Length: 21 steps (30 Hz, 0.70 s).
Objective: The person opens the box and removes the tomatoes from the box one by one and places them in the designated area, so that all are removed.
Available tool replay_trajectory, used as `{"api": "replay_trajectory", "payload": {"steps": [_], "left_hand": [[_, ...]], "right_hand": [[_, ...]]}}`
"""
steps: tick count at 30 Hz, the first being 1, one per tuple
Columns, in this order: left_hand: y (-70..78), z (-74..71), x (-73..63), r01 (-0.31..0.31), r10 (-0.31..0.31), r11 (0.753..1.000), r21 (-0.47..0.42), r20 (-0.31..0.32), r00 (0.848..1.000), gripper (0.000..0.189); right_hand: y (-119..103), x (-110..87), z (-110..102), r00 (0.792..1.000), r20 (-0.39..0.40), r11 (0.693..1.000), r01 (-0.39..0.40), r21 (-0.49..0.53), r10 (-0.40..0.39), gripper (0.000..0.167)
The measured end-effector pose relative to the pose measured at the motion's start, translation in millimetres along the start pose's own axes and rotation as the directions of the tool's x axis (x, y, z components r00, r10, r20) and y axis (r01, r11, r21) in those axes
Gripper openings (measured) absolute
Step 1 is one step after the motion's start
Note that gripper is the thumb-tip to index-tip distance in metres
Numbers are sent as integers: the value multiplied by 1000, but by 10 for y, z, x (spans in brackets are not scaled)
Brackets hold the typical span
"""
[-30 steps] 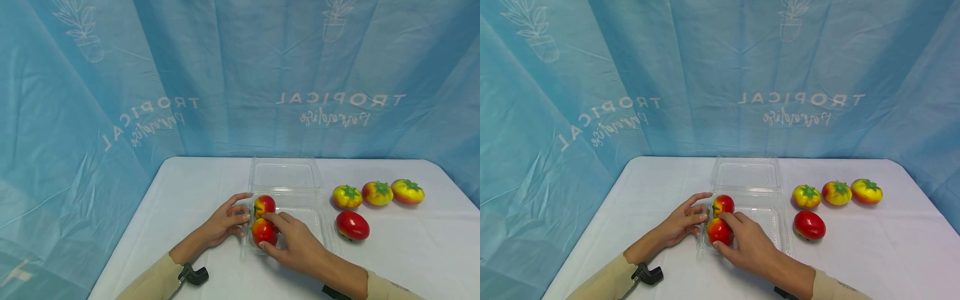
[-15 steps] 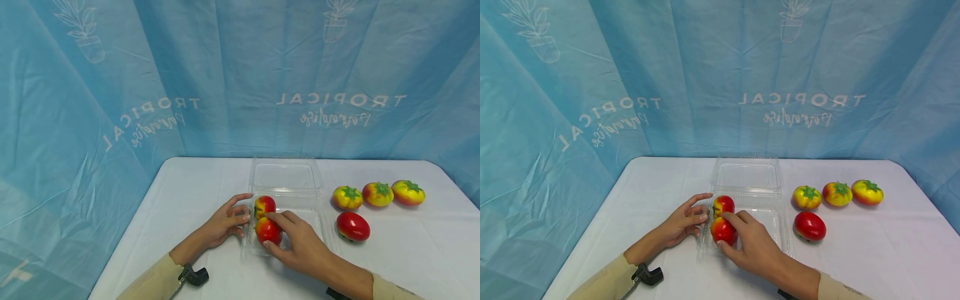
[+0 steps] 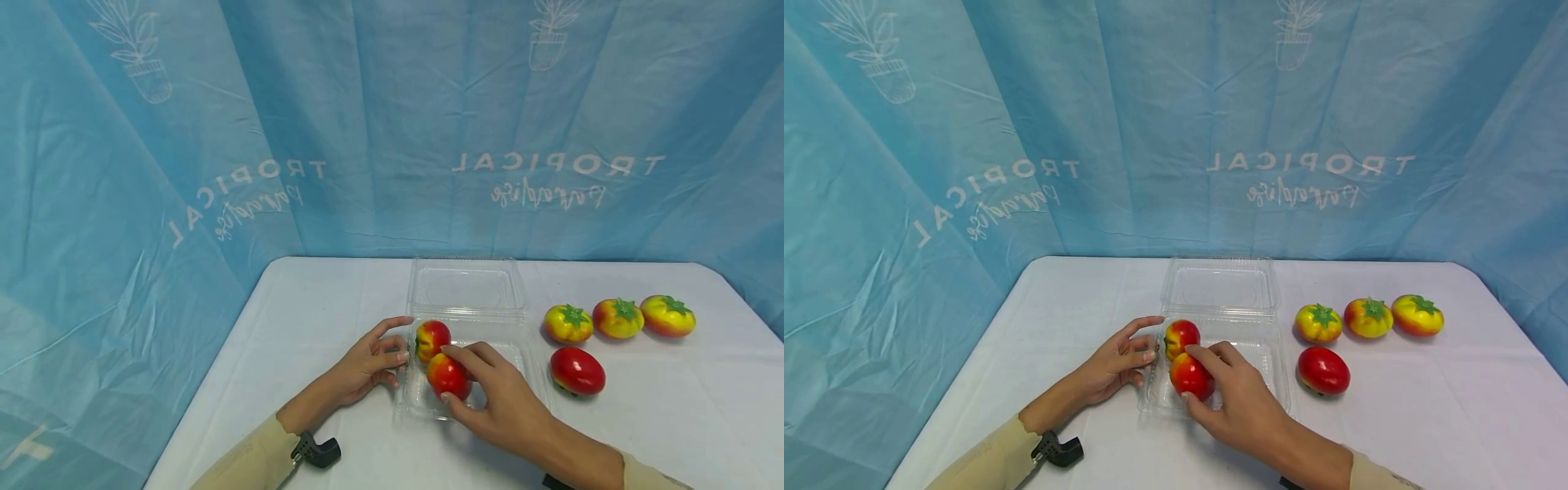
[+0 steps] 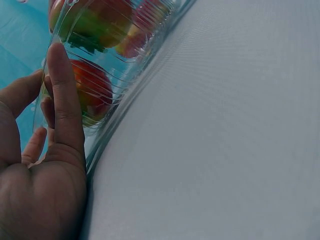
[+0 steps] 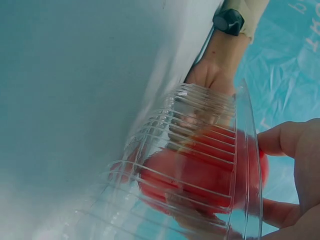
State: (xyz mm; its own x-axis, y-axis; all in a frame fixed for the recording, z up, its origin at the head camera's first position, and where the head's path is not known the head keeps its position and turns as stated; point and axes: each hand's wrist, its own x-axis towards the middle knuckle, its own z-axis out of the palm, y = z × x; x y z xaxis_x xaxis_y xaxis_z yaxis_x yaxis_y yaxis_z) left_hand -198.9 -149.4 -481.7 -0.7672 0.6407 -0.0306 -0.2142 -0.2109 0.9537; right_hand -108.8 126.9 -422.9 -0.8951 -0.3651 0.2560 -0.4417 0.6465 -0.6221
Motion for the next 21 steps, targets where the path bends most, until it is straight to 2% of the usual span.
{"api": "replay_trajectory", "payload": {"steps": [7, 21], "left_hand": [[10, 8, -6, 9, -9, 1000, -3, -10, 1000, 71], [-6, -5, 5, -1, 1, 1000, -16, 2, 1000, 73]], "right_hand": [[18, -45, -55, 999, 13, 999, -46, 13, 46, 77], [24, -112, -139, 998, 0, 998, -62, -6, 62, 77]]}}
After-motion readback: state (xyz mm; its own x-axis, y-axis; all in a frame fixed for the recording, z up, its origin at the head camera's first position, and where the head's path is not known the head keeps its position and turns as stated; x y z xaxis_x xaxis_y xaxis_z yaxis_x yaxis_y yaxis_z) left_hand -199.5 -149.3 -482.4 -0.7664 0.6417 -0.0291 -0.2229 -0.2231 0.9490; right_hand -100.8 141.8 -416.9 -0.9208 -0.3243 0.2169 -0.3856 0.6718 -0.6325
